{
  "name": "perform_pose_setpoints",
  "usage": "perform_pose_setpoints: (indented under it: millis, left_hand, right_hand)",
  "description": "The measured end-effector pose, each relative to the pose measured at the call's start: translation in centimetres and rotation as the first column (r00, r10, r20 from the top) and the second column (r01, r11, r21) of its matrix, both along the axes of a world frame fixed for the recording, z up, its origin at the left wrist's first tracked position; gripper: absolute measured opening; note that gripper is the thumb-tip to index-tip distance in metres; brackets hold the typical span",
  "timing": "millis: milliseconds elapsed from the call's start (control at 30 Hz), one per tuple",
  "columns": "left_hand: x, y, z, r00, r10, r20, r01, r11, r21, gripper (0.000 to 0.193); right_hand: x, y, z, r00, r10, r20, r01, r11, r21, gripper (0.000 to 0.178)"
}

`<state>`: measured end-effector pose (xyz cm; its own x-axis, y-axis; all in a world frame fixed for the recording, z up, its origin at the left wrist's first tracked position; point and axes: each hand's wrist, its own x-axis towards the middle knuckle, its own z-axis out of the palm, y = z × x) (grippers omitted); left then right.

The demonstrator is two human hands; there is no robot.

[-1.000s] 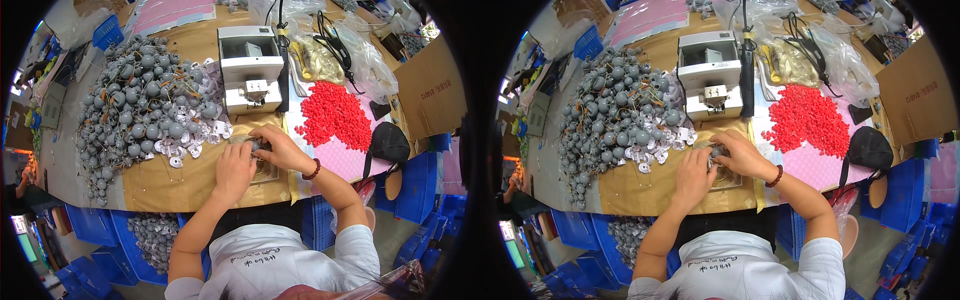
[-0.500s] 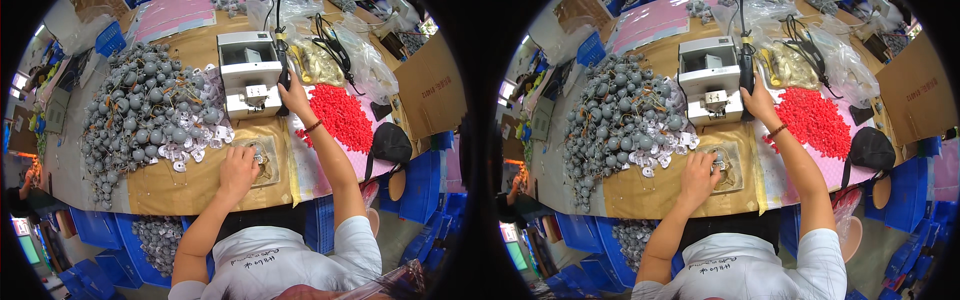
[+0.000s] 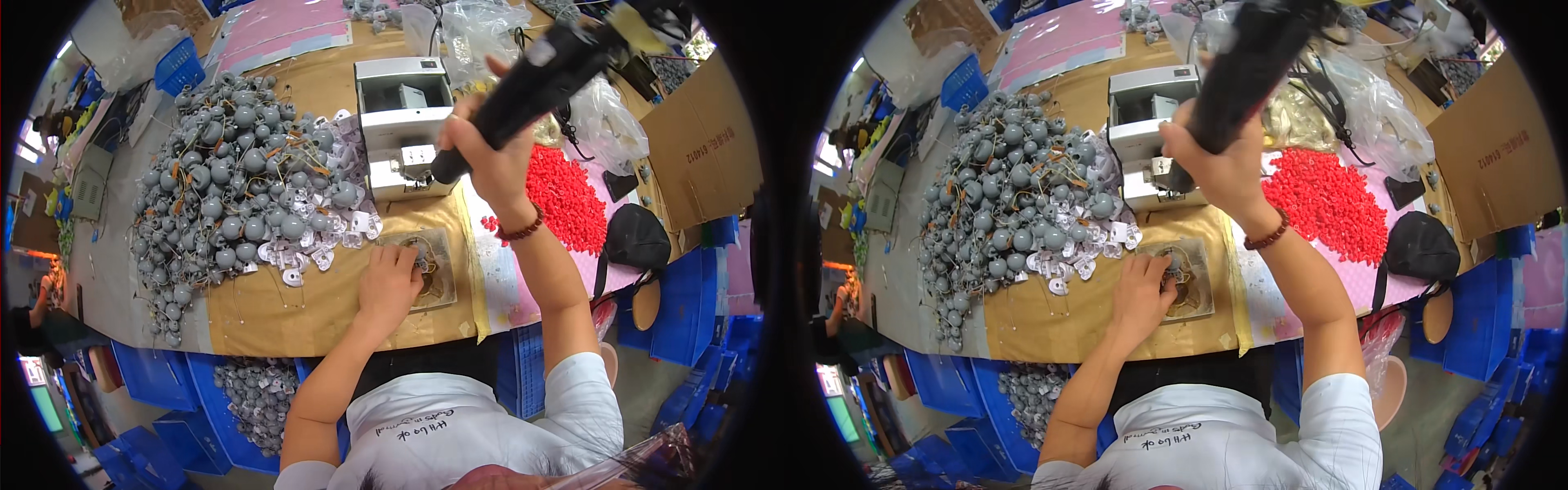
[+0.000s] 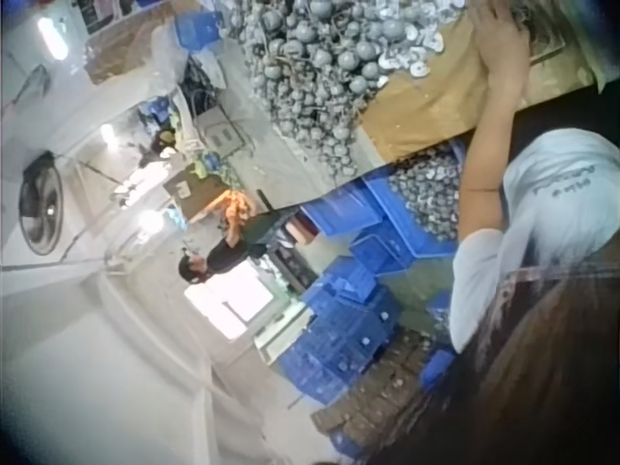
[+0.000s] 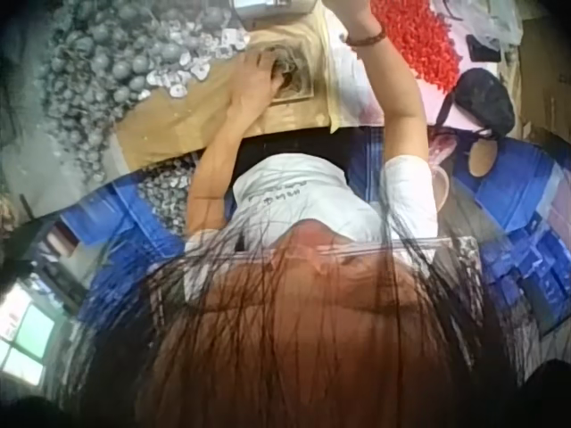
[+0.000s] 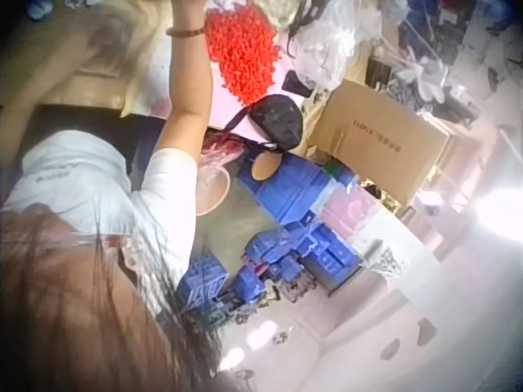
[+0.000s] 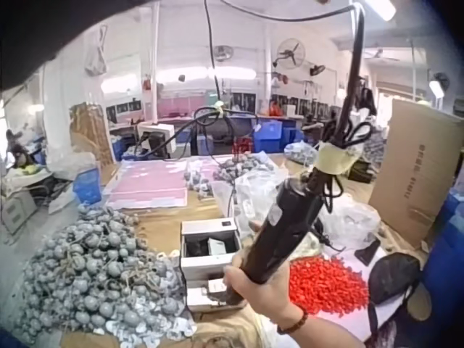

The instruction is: Assembling small toy components using a manual press tool at a factory workstation.

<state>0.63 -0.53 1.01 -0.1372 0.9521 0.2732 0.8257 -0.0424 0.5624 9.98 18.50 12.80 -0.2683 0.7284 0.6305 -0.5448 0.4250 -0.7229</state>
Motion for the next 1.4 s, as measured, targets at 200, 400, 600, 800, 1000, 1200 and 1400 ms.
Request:
perform_pose_setpoints:
  millis: [200,400,600,800,1000,1200,1400]
  left_hand:
    - [0.2,0.0,-0.1,0.999,0.02,-0.025,-0.02,1.0,0.002,0.033]
    - [-0.1,-0.1,-0.2,1.0,0.015,-0.011,-0.014,1.0,0.001,0.034]
    - [-0.3,0.0,-0.4,0.996,-0.004,-0.093,0.007,0.999,0.031,0.035]
    - [0.1,0.2,-0.2,0.997,0.013,-0.076,-0.013,1.0,-0.006,0.03]
    - [-0.2,0.2,-1.3,0.998,0.007,-0.065,-0.004,0.998,0.059,0.026]
    - [-0.4,-0.1,-1.9,1.0,-0.01,0.017,0.008,0.993,0.114,0.024]
    - [0.0,-0.2,-0.9,0.999,0.019,0.037,-0.023,0.994,0.111,0.024]
  right_hand:
    - [-3.5,2.3,-2.2,0.966,-0.107,0.235,0.108,0.994,0.008,0.033]
    - [-2.6,0.1,-2.3,0.929,0.099,0.358,-0.002,0.965,-0.263,0.047]
    - [0.9,-5.9,-3.4,0.927,0.188,0.324,-0.098,0.957,-0.275,0.047]
    - [2.1,-7.6,-5.1,0.933,0.185,0.309,-0.119,0.968,-0.221,0.044]
    - [2.2,-7.6,-6.7,0.9,0.183,0.396,-0.173,0.983,-0.062,0.087]
    - [3.2,-8.5,-9.8,0.885,0.191,0.425,-0.208,0.978,-0.008,0.083]
    - [4.4,-8.8,-11.3,0.876,0.254,0.411,-0.268,0.963,-0.023,0.084]
